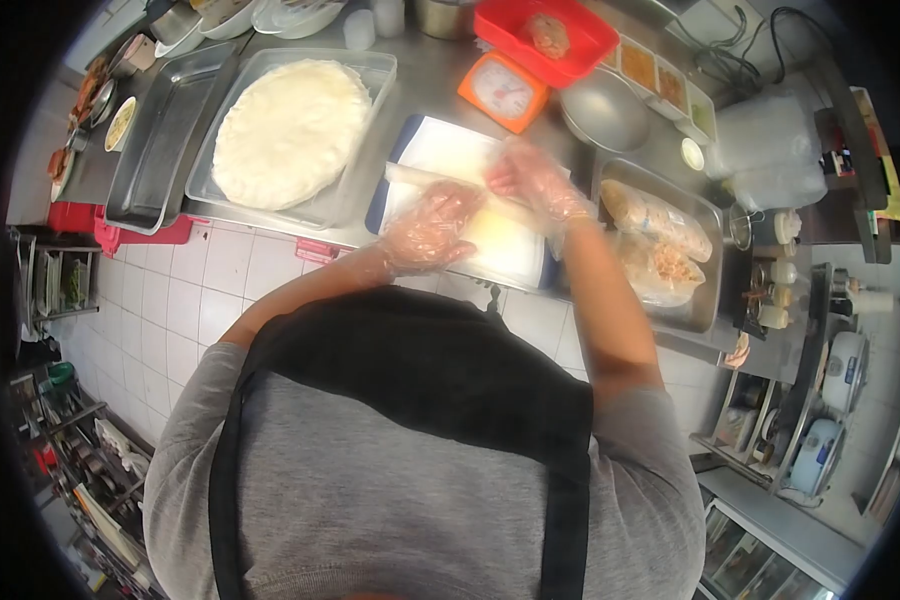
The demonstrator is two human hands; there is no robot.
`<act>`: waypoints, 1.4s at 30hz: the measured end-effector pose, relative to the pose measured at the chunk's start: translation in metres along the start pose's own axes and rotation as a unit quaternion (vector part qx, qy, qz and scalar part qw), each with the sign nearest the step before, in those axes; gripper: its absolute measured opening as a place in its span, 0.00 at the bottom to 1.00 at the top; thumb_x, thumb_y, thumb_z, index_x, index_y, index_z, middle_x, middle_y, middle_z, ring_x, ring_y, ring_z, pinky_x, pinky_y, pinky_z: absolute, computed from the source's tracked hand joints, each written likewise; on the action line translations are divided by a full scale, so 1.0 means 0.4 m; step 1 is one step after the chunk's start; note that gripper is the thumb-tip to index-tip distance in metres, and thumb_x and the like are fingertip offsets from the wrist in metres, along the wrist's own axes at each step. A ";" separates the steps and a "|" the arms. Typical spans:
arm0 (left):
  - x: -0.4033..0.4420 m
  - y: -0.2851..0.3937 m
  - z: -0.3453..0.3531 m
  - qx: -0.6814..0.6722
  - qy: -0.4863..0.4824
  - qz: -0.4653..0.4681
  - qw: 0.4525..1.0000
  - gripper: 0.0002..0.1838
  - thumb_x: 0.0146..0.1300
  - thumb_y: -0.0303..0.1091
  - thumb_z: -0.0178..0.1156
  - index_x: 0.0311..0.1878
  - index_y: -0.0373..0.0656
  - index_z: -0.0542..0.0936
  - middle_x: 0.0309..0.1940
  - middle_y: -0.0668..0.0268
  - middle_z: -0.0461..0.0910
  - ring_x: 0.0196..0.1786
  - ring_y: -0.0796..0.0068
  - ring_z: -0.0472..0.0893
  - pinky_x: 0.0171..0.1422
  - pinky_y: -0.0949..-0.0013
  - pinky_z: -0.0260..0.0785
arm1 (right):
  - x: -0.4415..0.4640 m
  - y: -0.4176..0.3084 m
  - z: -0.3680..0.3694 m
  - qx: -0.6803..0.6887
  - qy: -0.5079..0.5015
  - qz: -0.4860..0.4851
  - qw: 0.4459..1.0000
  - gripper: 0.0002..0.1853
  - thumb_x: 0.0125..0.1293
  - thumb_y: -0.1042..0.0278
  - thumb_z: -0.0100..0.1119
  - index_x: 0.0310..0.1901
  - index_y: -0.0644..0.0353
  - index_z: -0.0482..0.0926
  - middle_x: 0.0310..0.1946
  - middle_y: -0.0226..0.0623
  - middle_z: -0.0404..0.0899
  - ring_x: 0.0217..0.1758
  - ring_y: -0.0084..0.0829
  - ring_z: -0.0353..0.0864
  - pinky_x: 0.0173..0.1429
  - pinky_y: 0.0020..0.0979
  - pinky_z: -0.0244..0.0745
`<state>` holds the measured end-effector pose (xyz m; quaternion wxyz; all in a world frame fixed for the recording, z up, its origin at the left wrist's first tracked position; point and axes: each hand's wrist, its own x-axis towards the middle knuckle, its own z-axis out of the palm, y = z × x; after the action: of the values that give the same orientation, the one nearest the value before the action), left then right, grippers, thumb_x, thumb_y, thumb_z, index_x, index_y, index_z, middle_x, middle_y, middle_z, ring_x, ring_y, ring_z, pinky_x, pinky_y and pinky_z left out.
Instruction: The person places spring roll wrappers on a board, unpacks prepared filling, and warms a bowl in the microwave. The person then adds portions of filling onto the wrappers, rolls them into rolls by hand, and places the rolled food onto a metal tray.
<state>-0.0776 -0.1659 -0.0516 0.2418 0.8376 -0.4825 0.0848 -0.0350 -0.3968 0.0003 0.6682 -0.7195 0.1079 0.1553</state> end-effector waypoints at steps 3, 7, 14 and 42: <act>0.000 0.002 -0.005 0.007 0.005 0.005 1.000 0.40 0.62 0.47 0.61 0.70 0.30 0.64 0.65 0.47 0.67 0.67 0.45 0.65 0.76 0.50 0.55 | -0.009 -0.001 -0.036 -0.145 -0.047 -0.011 0.988 0.24 0.76 0.48 0.47 0.38 0.64 0.77 0.30 0.43 0.82 0.34 0.29 0.83 0.41 0.30 0.81; 0.006 0.003 -0.010 0.014 -0.007 0.000 1.000 0.40 0.63 0.48 0.60 0.71 0.31 0.63 0.66 0.47 0.67 0.68 0.45 0.65 0.76 0.50 0.54 | 0.031 -0.042 -0.081 -0.250 -0.009 0.088 0.964 0.24 0.76 0.47 0.48 0.36 0.65 0.76 0.27 0.42 0.81 0.30 0.29 0.82 0.39 0.29 0.81; -0.005 0.000 -0.002 0.011 0.003 0.000 1.000 0.40 0.65 0.50 0.58 0.73 0.33 0.61 0.67 0.48 0.66 0.69 0.46 0.65 0.77 0.50 0.53 | 0.011 -0.013 -0.062 -0.288 -0.038 0.056 0.955 0.23 0.76 0.48 0.48 0.37 0.64 0.77 0.30 0.41 0.84 0.26 0.29 0.82 0.35 0.29 0.82; 0.011 0.007 -0.019 0.024 -0.029 0.000 0.999 0.41 0.60 0.50 0.63 0.70 0.32 0.65 0.65 0.50 0.66 0.67 0.48 0.65 0.77 0.50 0.53 | 0.078 0.058 -0.056 -0.144 -0.053 0.030 0.988 0.23 0.75 0.47 0.49 0.37 0.61 0.79 0.34 0.43 0.83 0.33 0.31 0.84 0.37 0.35 0.80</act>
<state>-0.0770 -0.1669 -0.0425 0.2074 0.8451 -0.4874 0.0721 -0.0127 -0.4195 -0.0312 0.5579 -0.7952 0.0703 0.2270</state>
